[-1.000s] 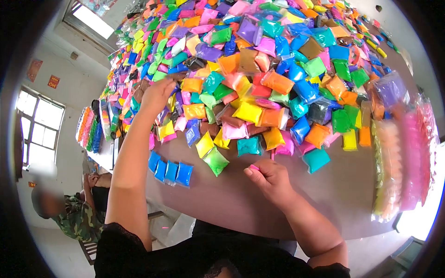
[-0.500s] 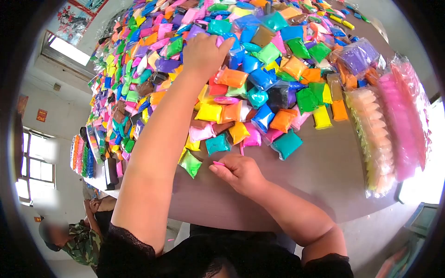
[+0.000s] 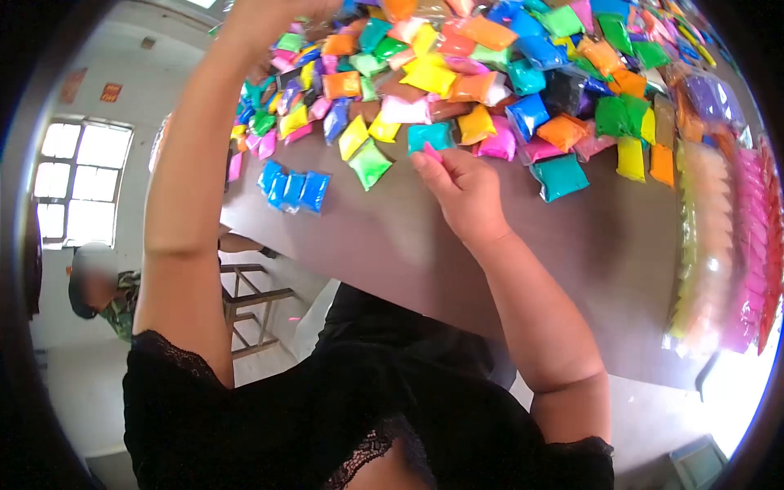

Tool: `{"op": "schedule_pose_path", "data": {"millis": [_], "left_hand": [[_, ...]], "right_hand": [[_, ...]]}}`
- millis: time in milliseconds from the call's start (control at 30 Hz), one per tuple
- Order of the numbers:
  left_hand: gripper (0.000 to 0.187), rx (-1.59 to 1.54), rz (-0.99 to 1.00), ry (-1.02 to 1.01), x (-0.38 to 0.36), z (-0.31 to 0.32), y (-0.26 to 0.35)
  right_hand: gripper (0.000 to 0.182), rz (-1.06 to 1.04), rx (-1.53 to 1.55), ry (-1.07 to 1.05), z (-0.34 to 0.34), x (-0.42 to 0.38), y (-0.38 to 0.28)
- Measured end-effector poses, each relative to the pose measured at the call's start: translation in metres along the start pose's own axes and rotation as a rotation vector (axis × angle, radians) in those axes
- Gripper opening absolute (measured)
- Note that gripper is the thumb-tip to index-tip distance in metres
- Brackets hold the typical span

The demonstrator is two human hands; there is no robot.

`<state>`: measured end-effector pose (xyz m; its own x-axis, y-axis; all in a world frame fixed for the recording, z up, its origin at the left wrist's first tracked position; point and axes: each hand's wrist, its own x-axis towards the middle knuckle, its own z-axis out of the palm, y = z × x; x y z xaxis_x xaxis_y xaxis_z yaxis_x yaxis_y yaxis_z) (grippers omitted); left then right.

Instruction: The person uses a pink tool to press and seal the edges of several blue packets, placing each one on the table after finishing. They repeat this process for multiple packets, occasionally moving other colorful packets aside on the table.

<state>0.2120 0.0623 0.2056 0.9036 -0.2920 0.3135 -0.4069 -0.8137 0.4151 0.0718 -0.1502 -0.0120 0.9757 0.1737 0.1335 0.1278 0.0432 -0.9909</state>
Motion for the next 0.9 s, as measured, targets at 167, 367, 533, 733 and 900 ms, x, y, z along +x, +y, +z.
{"op": "schedule_pose_path", "data": {"millis": [167,367,533,733,900], "left_hand": [[0.038,0.257,-0.309,0.044,-0.183,0.032,-0.026],[0.061,0.207,-0.231,0.095,-0.300,0.116,0.024],[0.056,0.231,-0.251,0.134,-0.297,0.085,0.017],[0.073,0.275,-0.054,-0.106,-0.300,0.142,0.001],[0.073,0.260,-0.028,-0.093,-0.298,0.143,-0.002]], "right_hand": [[0.034,0.024,0.021,-0.002,0.000,-0.001,0.003],[0.033,0.033,-0.073,0.005,-0.001,-0.010,-0.009],[0.031,0.041,-0.038,0.026,-0.001,-0.006,-0.006],[0.034,-0.123,-0.175,0.116,-0.003,-0.008,0.006],[0.036,-0.121,-0.239,0.082,-0.005,-0.009,0.001]]}}
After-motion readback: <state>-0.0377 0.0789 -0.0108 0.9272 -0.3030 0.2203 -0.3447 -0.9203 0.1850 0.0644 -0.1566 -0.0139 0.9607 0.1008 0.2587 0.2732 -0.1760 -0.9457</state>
